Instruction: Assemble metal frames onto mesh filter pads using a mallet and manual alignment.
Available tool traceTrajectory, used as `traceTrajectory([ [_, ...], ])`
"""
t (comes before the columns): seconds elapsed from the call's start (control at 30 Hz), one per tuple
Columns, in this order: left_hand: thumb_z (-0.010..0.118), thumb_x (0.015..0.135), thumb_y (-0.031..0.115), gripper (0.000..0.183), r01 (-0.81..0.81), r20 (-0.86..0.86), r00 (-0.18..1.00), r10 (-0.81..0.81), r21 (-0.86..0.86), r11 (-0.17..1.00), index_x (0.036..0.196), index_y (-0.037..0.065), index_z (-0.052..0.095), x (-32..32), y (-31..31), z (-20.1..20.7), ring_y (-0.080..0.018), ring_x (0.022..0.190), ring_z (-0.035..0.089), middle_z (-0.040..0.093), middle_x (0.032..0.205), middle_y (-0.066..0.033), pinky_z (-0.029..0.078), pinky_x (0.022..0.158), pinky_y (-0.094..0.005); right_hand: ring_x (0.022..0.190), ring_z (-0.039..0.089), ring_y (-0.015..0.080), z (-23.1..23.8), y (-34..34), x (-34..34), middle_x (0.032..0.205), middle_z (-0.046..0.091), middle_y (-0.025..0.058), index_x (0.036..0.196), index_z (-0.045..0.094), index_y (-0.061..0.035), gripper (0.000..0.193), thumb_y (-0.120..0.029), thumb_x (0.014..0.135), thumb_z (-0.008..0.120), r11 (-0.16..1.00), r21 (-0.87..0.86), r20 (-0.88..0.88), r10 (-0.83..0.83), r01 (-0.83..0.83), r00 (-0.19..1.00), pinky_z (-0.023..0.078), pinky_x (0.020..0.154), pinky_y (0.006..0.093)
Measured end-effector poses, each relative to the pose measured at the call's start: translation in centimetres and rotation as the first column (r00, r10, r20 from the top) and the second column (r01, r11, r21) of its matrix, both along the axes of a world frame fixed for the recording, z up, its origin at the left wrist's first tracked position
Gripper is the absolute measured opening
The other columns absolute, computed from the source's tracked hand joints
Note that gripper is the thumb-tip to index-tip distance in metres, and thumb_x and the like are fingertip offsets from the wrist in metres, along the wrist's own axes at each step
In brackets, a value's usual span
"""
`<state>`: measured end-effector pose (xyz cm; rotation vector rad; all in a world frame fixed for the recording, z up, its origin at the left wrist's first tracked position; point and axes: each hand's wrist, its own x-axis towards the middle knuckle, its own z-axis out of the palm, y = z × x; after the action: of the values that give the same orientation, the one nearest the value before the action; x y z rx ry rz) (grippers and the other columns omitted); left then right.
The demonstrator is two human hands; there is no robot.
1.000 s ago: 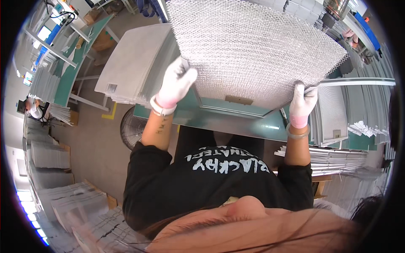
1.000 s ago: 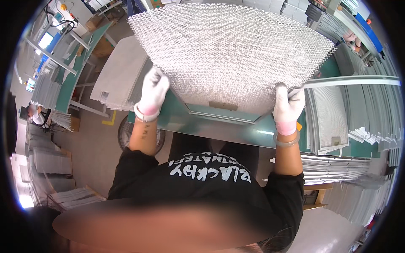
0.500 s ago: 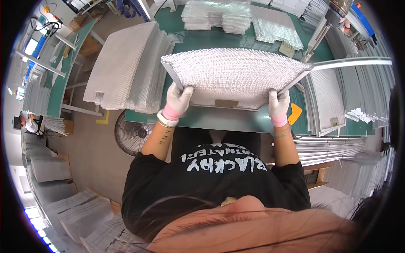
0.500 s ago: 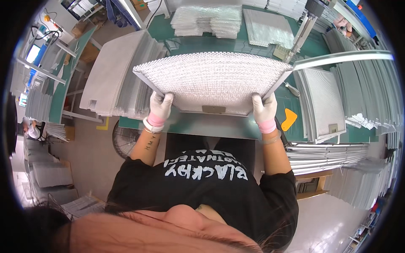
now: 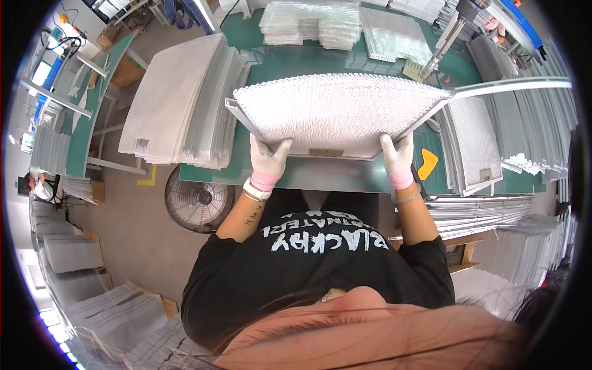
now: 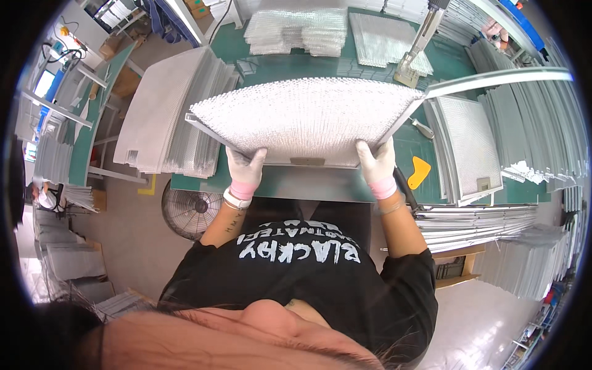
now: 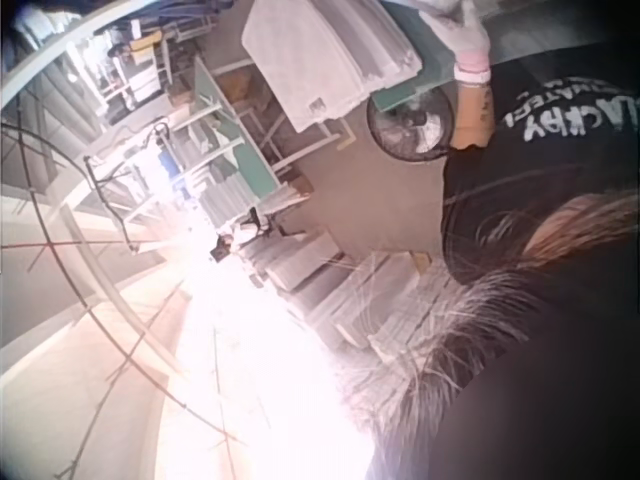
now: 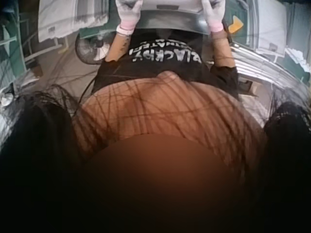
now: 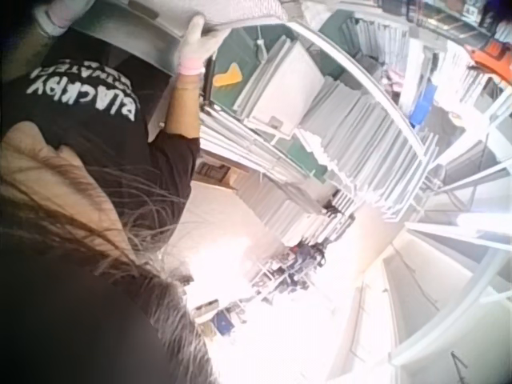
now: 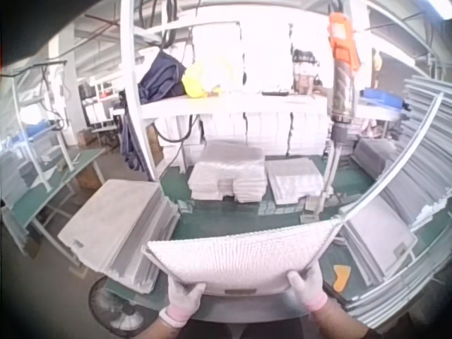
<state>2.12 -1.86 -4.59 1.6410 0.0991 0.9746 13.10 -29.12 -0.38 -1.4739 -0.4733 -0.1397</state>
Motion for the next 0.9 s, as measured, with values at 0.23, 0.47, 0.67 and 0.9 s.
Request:
traceTrajectory([
  [0.23, 0.076, 0.082, 0.015, 0.071, 0.133, -0.027, 0.991, -0.132, 0.054, 0.99, 0.136, -0.003, 0.035, -0.5, 1.7, -1.4, -0.0207, 0.116, 0.051, 0.05, 0.127, -0.0127, 0.043, 0.096, -0.034, 0.096, 0.055, 0.0112, 8.3, -0.8, 1.4, 0.109, 0.06, 0.0058, 0.118, 0.052, 0.0015, 0.031, -0.006, 0.089, 0.058, 0.996, 0.08, 0.036, 0.045, -0.048, 0.998, 0.043, 0.088, 0.026],
  [0.47, 0.057, 0.092, 0.011, 0.059, 0.336, -0.113, 0.936, -0.334, -0.002, 0.942, 0.142, -0.002, 0.028, -0.5, 3.3, 1.8, -0.0184, 0.119, 0.047, 0.046, 0.131, -0.0101, 0.04, 0.099, -0.0308, 0.086, 0.05, 0.0063, 8.2, 0.6, 1.4, 0.096, 0.057, 0.0023, 0.1, 0.053, -0.0021, 0.011, 0.0, 0.09, 0.056, 0.98, 0.182, 0.176, -0.115, 0.083, 0.978, 0.042, 0.08, 0.0218],
  [0.67, 0.034, 0.09, -0.003, 0.032, 0.217, 0.144, 0.957, -0.253, 0.229, 0.949, 0.12, -0.009, 0.044, 0.3, 3.1, 12.0, -0.0182, 0.092, 0.048, 0.051, 0.107, -0.0126, 0.041, 0.087, -0.0292, 0.09, 0.053, 0.0085, 7.9, -0.5, 2.0, 0.101, 0.06, 0.0032, 0.11, 0.055, -0.0004, 0.017, -0.003, 0.094, 0.052, 0.992, 0.039, 0.173, -0.125, 0.12, 0.977, 0.042, 0.084, 0.0248],
  [0.9, 0.036, 0.089, -0.005, 0.028, 0.479, 0.145, 0.859, -0.492, 0.116, 0.87, 0.116, -0.002, 0.044, 0.8, 3.4, 16.0, -0.0149, 0.094, 0.052, 0.055, 0.11, -0.0111, 0.044, 0.085, -0.0288, 0.089, 0.053, 0.0076, 8.0, -0.9, 2.9, 0.099, 0.061, 0.0021, 0.11, 0.056, -0.0008, 0.017, -0.002, 0.093, 0.052, 0.996, -0.008, 0.132, -0.084, 0.086, 0.988, 0.043, 0.082, 0.0236],
])
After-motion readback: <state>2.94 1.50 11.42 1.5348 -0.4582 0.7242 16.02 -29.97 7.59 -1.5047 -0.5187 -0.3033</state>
